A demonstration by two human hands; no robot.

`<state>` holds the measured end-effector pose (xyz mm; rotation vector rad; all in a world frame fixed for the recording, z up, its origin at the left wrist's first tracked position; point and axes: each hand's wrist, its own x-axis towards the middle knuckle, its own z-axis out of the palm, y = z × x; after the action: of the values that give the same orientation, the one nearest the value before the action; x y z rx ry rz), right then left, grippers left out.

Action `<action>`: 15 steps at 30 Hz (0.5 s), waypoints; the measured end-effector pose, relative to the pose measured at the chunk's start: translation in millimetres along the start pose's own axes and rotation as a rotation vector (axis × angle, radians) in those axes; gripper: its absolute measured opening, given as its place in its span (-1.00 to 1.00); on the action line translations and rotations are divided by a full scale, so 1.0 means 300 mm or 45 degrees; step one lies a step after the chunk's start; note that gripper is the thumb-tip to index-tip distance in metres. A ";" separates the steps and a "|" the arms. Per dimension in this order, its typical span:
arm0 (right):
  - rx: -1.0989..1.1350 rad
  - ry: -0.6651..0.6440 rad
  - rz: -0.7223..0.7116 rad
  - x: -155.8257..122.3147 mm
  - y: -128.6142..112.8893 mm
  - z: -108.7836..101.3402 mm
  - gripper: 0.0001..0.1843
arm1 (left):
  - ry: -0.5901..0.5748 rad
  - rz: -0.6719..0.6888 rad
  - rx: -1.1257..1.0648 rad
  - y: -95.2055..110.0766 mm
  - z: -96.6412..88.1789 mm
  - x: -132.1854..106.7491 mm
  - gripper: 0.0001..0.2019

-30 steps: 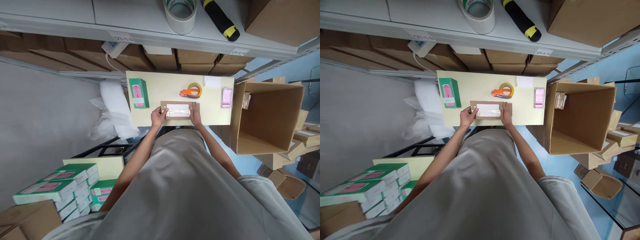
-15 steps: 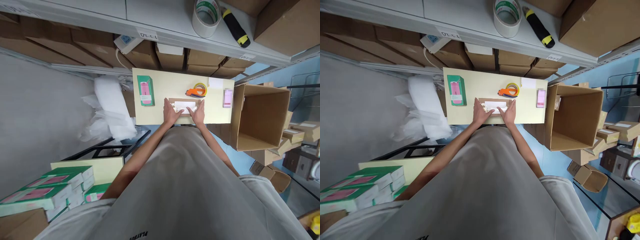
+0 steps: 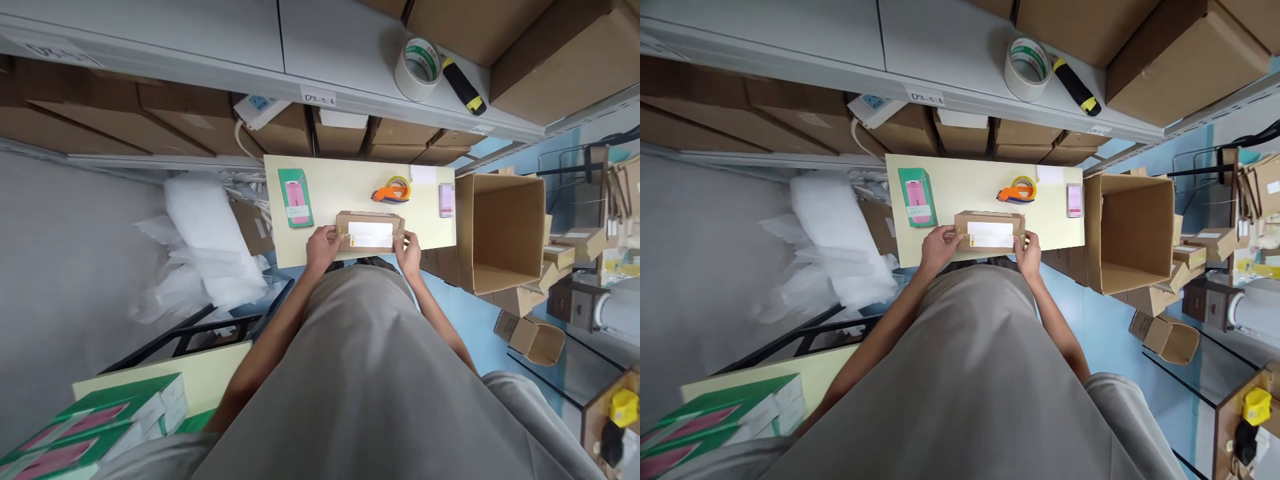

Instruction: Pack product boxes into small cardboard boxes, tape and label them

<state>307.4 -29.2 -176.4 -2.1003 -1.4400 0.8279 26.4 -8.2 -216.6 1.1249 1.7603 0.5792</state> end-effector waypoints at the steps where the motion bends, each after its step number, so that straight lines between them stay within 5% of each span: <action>1: 0.011 0.023 -0.024 -0.027 -0.020 -0.016 -0.39 | 0.011 0.030 -0.014 0.003 -0.026 -0.020 -0.75; 7: -0.076 0.028 -0.027 -0.096 -0.058 -0.039 -0.48 | 0.133 0.157 -0.092 0.015 -0.109 -0.087 -0.69; 11: -0.168 -0.080 -0.033 -0.067 -0.004 0.029 -0.45 | 0.052 0.109 -0.196 -0.066 -0.054 -0.055 -0.49; 15: -0.313 -0.305 -0.062 -0.019 0.061 0.096 -0.50 | -0.019 -0.062 -0.287 -0.185 0.029 -0.019 -0.53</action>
<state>297.8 -39.8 -207.8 -2.1904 -1.7910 0.9524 10.4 -40.0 -260.6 0.9253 1.6582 0.7184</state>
